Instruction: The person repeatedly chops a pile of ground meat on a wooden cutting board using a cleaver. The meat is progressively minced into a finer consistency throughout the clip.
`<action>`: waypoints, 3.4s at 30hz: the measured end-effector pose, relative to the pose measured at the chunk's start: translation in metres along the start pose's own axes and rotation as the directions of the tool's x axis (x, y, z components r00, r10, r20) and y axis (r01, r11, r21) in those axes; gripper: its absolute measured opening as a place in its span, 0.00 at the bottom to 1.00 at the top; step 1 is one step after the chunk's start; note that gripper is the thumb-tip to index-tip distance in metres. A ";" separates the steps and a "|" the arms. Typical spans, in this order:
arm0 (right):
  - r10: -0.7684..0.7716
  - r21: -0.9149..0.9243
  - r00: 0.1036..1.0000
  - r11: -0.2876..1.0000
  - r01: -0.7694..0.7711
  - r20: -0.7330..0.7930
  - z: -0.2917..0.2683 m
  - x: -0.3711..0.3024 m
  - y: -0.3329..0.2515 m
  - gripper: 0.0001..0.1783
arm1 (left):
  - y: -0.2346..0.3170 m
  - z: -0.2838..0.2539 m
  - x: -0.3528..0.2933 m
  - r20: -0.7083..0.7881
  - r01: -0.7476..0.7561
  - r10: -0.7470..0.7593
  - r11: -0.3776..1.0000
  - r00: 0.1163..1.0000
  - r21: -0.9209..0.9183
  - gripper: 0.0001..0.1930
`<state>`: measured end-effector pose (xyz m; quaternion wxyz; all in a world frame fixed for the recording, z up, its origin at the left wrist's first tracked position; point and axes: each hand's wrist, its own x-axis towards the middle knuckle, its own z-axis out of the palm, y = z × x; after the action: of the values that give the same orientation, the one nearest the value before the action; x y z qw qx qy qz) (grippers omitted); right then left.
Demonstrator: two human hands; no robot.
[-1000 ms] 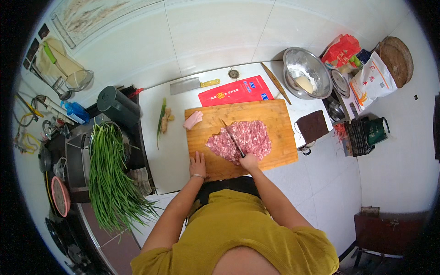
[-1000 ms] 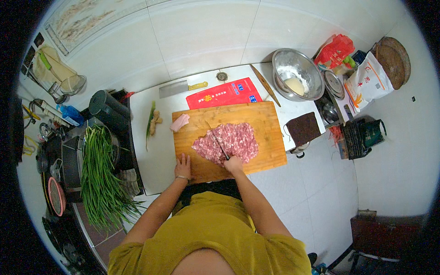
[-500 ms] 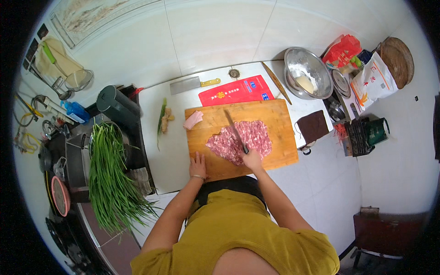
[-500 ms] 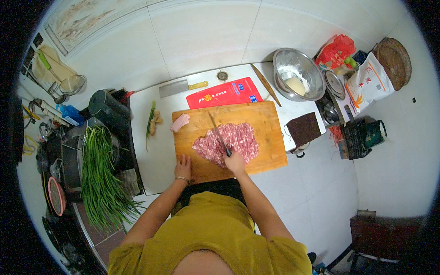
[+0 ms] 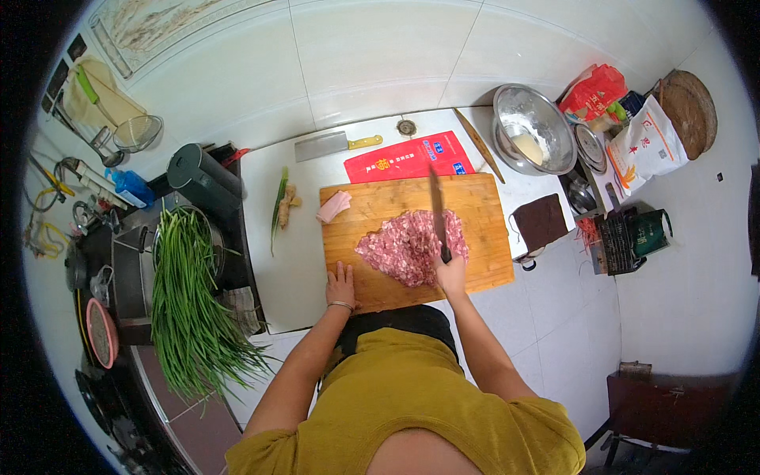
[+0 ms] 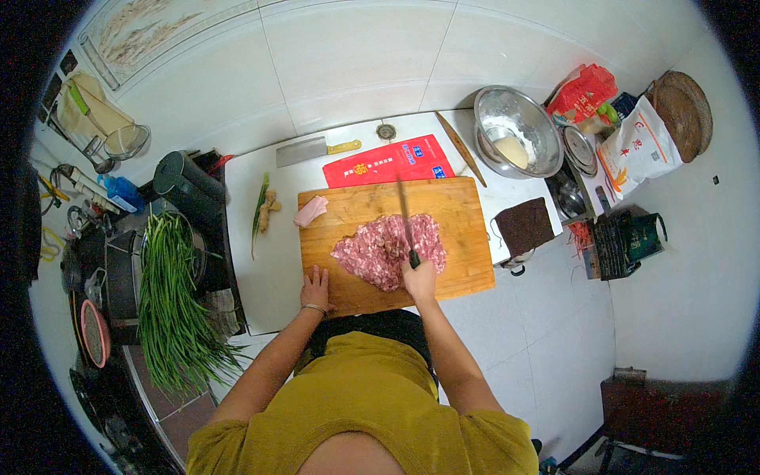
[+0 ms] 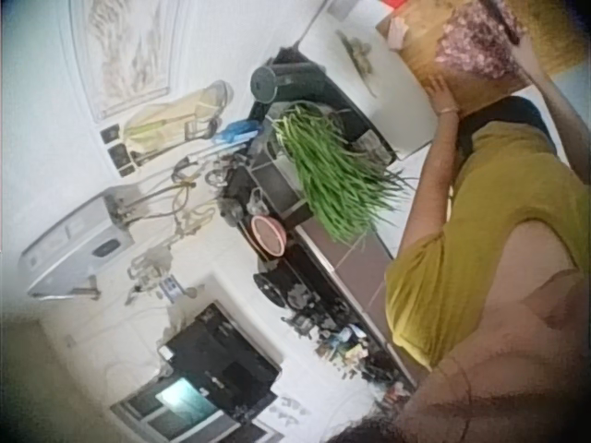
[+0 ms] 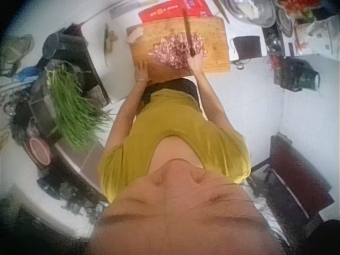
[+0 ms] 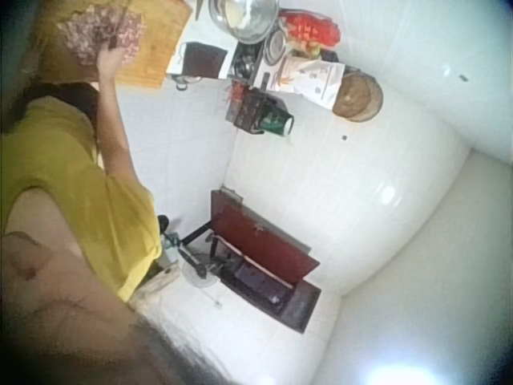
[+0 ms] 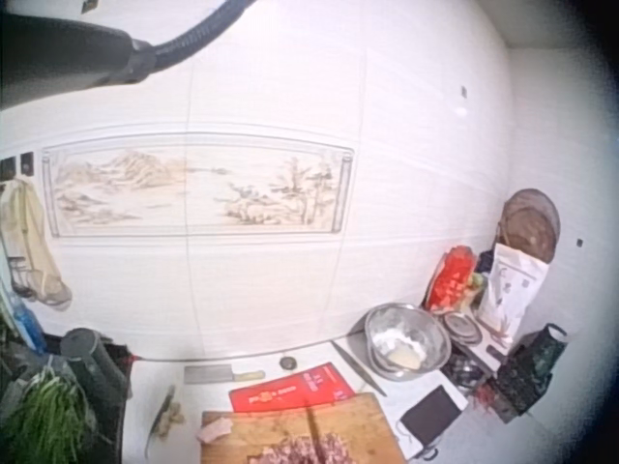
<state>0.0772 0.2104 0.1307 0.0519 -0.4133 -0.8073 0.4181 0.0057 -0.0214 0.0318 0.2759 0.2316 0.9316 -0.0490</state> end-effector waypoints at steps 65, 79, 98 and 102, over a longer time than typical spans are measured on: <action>0.126 -0.235 0.981 0.968 -0.089 0.147 -0.023 0.041 0.094 0.20 | -0.003 0.026 0.012 -0.090 0.026 -0.029 0.999 0.996 -0.033 0.55; 0.110 0.000 0.994 0.994 -0.110 0.013 -0.042 0.015 0.045 0.17 | -0.006 0.039 0.019 -0.127 0.023 -0.025 1.000 0.992 -0.015 0.55; 0.125 -0.358 0.980 0.932 -0.062 0.155 0.014 -0.010 0.112 0.20 | -0.008 0.020 0.012 -0.120 -0.033 0.033 0.999 0.992 0.007 0.57; -0.022 -0.373 0.999 0.927 0.033 0.035 0.004 -0.053 0.063 0.16 | -0.008 0.029 0.015 -0.168 -0.019 0.024 0.999 0.985 0.030 0.58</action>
<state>0.1490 0.1895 0.0967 -0.0341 -0.3978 -0.8784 0.2627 0.0056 -0.0286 -0.0007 0.1934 0.2486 0.9483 -0.0393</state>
